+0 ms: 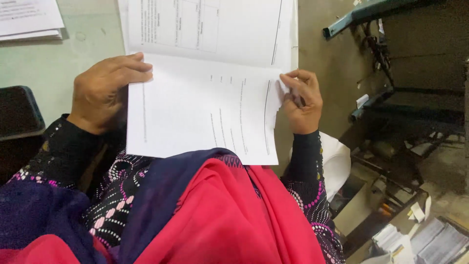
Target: The person repeatedly folds a stack of printed papers in half along a central crease. They hold the papers with both hands, align the edges, and press the fold flat. The folded papers remain in the person's hands throughout the clip.
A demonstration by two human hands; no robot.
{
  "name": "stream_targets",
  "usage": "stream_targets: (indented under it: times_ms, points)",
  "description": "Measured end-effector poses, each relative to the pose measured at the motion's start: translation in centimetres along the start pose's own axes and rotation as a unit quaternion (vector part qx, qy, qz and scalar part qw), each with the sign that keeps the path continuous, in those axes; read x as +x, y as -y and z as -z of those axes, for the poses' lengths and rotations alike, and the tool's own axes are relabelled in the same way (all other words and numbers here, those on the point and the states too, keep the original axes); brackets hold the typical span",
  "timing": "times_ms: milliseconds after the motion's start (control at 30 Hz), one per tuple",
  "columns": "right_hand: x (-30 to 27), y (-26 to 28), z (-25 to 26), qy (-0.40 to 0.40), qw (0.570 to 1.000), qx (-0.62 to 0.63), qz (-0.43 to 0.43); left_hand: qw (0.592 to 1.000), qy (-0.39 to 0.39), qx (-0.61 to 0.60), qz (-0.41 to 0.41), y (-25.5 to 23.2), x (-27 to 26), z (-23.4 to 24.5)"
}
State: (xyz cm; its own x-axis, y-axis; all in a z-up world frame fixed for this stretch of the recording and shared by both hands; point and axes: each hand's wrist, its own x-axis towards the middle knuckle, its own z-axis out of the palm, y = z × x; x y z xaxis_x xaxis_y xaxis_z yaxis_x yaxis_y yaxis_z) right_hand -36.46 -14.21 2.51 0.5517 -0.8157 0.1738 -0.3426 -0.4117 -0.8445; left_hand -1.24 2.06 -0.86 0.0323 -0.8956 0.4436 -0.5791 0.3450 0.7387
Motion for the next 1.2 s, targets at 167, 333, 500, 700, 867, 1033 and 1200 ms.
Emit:
stream_targets:
  times_ms: [167,333,500,700,867,1033,1200]
  points:
    - [0.2,0.1,0.2,0.021,0.997,-0.052,0.047,1.000,0.004,-0.007,0.006,0.1,-0.2,0.0]
    - [0.3,0.6,0.4,0.042,0.994,-0.072,0.072,0.999,0.004,-0.033,0.008,-0.1,0.1,-0.1]
    - [0.5,-0.3,0.7,0.062,0.992,-0.075,0.080,0.999,0.010,-0.033,0.012,0.0,-0.1,0.0]
    - [1.9,0.7,-0.3,0.013,0.984,-0.121,0.129,0.999,0.034,0.029,-0.012,0.3,-0.2,0.2]
    - [2.3,-0.4,-1.5,-0.059,0.982,-0.089,0.159,0.986,0.049,0.144,-0.075,1.1,0.2,0.3]
    - [2.2,-1.7,-1.5,-0.079,0.975,-0.081,0.189,0.970,0.041,0.222,-0.094,1.4,0.0,0.2]
    - [2.3,-2.5,-1.1,-0.056,0.967,-0.085,0.234,0.962,0.019,0.251,-0.108,1.8,-0.2,0.2]
